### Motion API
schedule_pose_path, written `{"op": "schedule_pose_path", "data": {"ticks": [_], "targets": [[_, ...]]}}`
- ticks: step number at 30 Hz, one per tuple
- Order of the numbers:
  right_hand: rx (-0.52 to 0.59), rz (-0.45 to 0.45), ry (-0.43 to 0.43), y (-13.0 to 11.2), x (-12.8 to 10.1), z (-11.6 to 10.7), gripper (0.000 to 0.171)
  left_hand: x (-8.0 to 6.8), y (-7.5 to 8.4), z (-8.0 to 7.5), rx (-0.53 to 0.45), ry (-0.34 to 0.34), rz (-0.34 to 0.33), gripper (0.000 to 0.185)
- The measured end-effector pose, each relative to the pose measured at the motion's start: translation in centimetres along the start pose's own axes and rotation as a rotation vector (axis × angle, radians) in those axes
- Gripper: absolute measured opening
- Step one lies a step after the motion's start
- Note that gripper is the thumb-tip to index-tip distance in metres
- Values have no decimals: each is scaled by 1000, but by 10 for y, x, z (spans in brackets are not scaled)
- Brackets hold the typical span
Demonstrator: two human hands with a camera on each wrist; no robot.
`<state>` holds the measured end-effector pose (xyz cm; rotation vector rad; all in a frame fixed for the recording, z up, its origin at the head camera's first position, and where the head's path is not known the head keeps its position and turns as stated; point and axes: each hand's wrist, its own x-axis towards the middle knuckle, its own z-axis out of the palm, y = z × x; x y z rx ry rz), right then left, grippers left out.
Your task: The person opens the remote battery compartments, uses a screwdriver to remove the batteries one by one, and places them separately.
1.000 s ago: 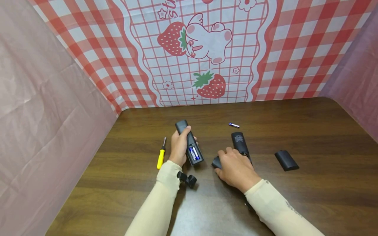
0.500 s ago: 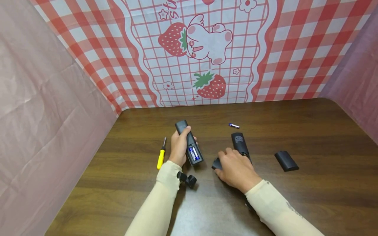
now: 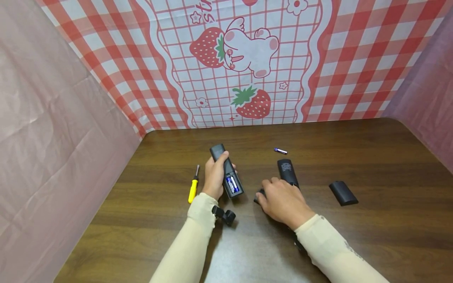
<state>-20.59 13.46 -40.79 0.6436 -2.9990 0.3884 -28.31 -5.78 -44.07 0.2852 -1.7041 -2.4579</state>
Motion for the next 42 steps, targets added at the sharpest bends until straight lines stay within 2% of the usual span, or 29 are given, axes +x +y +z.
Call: {"op": "schedule_pose_path", "data": {"ticks": [8, 15, 22, 30, 37, 42], "targets": [[8, 12, 21, -2, 1, -1, 39, -1, -1, -1, 5, 1, -23, 34], [43, -19, 72, -5, 9, -3, 38, -1, 0, -1, 3, -8, -19, 34], [78, -10, 72, -10, 16, -3, 37, -3, 0, -2, 13, -32, -34, 35], [115, 33, 131, -12, 28, -4, 32, -3, -1, 0, 14, -46, -30, 36], [143, 47, 128, -18, 37, -7, 35, -3, 0, 1, 20, -61, -40, 35], [178, 55, 128, -22, 42, -6, 38, -3, 1, 2, 58, -67, -31, 33]]}}
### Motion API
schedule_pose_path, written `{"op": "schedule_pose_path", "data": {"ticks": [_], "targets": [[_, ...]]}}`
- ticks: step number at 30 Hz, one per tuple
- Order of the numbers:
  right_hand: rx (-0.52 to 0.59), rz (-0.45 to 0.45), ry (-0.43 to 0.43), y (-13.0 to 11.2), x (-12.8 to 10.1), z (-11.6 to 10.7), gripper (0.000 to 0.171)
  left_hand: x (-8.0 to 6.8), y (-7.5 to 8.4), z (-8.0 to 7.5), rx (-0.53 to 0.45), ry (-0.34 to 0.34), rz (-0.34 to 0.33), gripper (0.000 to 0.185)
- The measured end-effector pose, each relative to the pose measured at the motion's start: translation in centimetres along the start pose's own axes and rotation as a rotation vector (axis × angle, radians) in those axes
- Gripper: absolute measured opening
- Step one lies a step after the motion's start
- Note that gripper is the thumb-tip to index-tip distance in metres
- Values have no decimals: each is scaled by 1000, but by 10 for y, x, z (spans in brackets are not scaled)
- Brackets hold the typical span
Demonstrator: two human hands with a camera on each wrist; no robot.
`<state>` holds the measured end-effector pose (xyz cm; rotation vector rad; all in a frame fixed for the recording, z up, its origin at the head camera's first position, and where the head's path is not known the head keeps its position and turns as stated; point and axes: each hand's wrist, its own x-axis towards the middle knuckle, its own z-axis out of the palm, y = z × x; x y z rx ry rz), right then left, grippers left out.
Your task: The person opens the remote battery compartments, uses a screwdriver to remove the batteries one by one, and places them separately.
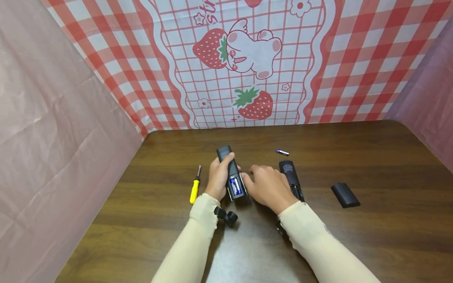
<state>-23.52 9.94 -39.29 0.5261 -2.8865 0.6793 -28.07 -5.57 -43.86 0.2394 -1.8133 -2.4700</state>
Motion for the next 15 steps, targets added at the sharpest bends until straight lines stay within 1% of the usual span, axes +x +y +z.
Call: {"op": "schedule_pose_path", "data": {"ticks": [5, 10, 15], "targets": [[33, -3, 3, -2, 5, 4, 42, -1, 1, 2, 51, 0, 2, 32], [48, 11, 10, 0, 13, 11, 51, 0, 0, 3, 98, 7, 17, 32], [114, 38, -27, -3, 22, 17, 60, 0, 1, 2, 101, 7, 19, 31]]}}
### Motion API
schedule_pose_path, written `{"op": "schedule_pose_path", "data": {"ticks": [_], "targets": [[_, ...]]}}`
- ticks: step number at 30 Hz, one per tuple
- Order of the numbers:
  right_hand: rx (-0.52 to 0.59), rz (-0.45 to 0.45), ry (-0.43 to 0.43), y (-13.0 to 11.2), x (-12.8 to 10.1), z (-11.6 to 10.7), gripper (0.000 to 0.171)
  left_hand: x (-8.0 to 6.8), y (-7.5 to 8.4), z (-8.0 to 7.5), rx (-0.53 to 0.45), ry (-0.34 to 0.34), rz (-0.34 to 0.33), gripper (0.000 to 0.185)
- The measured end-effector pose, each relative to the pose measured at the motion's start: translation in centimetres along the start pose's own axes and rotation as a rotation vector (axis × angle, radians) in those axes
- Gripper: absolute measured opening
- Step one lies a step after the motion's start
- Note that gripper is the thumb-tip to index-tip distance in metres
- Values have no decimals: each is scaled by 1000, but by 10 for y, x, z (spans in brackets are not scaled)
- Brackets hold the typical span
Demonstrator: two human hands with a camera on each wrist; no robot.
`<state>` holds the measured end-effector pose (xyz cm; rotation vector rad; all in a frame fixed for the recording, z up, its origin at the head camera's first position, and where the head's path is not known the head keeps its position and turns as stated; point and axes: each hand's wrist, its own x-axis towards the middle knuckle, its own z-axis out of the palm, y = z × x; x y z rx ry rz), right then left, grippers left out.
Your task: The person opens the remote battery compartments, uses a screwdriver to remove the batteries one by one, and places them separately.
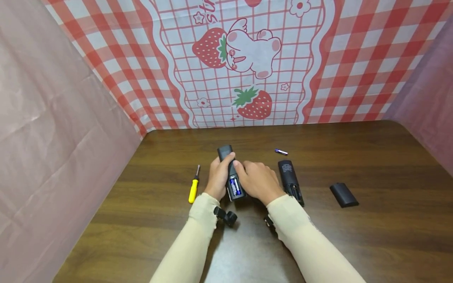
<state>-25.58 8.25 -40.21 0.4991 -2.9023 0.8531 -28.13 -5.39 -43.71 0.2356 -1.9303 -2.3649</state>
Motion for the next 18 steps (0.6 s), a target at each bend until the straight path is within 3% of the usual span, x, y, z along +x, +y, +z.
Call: {"op": "schedule_pose_path", "data": {"ticks": [9, 14, 18], "targets": [[76, 71, -78, -3, 8, 5, 70, -2, -3, 0, -48, -45, 31, 46], [146, 76, -68, -6, 12, 5, 75, -3, -2, 1, -102, -65, 39, 40], [132, 77, -56, -9, 14, 6, 74, -3, -2, 2, -109, -60, 35, 42]]}}
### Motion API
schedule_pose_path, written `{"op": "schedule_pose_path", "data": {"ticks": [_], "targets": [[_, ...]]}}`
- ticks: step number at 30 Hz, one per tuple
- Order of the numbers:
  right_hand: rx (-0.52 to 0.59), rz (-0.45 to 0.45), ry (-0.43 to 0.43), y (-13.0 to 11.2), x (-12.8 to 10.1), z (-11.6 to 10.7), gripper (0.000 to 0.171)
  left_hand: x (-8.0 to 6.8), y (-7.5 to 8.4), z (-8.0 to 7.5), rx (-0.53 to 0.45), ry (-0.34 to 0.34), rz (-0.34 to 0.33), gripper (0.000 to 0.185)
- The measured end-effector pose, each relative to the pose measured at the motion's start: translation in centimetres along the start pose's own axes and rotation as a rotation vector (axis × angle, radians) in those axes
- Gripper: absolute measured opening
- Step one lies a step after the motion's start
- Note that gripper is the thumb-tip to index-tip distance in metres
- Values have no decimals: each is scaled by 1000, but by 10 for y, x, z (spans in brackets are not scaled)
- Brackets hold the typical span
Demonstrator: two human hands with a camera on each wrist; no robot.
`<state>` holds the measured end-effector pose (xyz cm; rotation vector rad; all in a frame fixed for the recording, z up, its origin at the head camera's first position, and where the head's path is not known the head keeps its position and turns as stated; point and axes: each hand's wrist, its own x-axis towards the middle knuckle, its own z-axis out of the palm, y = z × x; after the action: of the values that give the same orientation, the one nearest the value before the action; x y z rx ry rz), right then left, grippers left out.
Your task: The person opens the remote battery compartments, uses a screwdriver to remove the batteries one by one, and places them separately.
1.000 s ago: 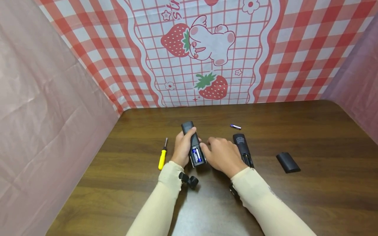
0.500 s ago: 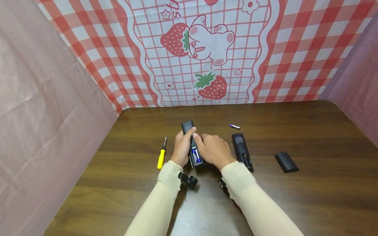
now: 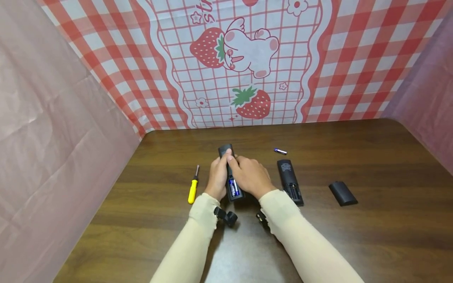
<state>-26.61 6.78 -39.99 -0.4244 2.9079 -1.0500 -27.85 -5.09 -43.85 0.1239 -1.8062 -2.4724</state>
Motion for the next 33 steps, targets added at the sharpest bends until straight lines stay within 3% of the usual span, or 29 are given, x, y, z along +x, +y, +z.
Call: {"op": "schedule_pose_path", "data": {"ticks": [9, 20, 28, 33], "targets": [[-52, -42, 59, -4, 3, 6, 66, -3, 1, 2, -47, -17, -33, 66], [54, -19, 92, -4, 4, 9, 58, -3, 3, 3, -19, 3, -41, 61], [169, -20, 94, 1, 6, 12, 57, -3, 5, 2, -9, -22, -67, 61], [250, 12, 86, 1, 7, 11, 57, -3, 6, 4, 7, -39, -46, 62]]}}
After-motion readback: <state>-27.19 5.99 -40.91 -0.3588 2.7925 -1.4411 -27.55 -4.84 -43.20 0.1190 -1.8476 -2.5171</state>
